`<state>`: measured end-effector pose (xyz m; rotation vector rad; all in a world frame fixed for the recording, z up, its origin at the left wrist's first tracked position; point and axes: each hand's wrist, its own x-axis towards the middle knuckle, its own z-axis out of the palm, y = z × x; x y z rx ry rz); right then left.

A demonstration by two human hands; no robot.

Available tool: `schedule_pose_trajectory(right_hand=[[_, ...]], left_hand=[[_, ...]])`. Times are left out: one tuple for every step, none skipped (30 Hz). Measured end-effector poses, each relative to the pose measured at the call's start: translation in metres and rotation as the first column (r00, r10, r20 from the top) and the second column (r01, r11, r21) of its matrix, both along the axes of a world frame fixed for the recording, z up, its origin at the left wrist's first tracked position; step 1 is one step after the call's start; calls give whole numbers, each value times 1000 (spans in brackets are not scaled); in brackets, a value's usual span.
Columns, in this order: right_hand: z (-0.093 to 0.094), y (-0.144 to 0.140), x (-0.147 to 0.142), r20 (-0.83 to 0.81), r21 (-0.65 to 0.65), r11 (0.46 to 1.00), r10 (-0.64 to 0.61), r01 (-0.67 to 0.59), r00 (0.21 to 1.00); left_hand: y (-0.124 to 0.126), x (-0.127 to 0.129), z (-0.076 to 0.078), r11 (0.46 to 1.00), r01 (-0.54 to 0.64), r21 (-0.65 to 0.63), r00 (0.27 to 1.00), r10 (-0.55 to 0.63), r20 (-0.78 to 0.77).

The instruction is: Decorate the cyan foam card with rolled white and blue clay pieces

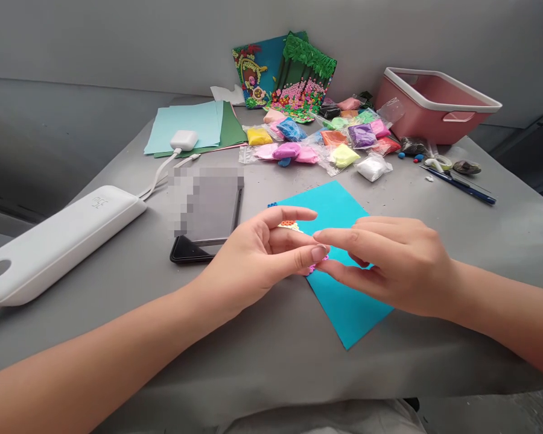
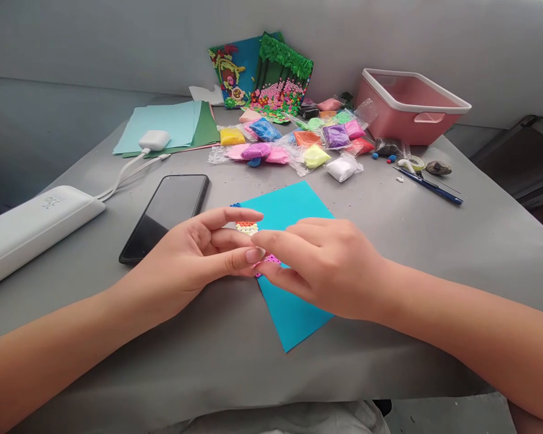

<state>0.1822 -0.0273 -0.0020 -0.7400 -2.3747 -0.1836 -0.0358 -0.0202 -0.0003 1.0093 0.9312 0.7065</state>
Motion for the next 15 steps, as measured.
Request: schedule_pose_trajectory(right_hand=[[0, 0, 0, -4, 5, 1000, -7, 7, 1000], [-1, -1, 0, -6, 9, 1000, -9, 9, 1000], [-1, -1, 0, -7, 11, 1000, -9, 9, 1000], [-1, -2, 0, -11, 14, 1000, -5, 5, 1000], [-1, -2, 0, -11, 16, 1000, -4, 4, 1000], [-2, -3, -1, -13, 19, 1000, -4, 5, 1000], [-2, -3, -2, -16, 22, 1000, -4, 4, 1000], [-2, -3, -2, -20, 24, 1000, -2, 2, 1000], [-2, -3, -3, -26, 28, 1000, -1, 2, 1000], [-2, -4, -3, -32, 28, 1000, -1, 2, 1000], [-2, -3, -3, -37, 27, 1000, -3, 4, 999], [-2, -3, -3, -43, 27, 1000, -6, 7, 999], [-1, -3, -3, -46, 25, 1000, -10, 11, 999], [-1, -3, -2, -48, 23, 1000, -15, 16, 999], [0, -3, -2, -49, 21, 1000, -18, 19, 999]], left_hand=[[0, 0, 0, 1000, -3, 3, 1000, 3, 0], [0, 1, -1, 1000, -3, 10, 1000, 3, -2], [0, 1, -1, 1000, -1, 19, 1000, 1, -7], [0, 0, -1, 999, 3, 33, 1000, -2, -12], [0, 0, -1, 999, 5, 48, 1000, -5, -19], [0, 0, -1, 998, 8, 60, 1000, -6, -26], [1, 0, -2, 998, 11, 69, 999, -9, -31], [1, 0, -2, 997, 14, 71, 999, -12, -32], [1, 0, -2, 998, 16, 68, 999, -14, -29], [1, 0, -2, 998, 17, 61, 1000, -15, -24], [1, 0, -2, 999, 16, 52, 1000, -15, -17], [1, 0, -1, 999, 14, 42, 1000, -14, -11], [1, 0, -1, 999, 13, 32, 1000, -13, -7], [1, 0, -1, 1000, 10, 25, 1000, -10, -2], [1, 0, 0, 1000, 5, 19, 1000, -5, 3]])
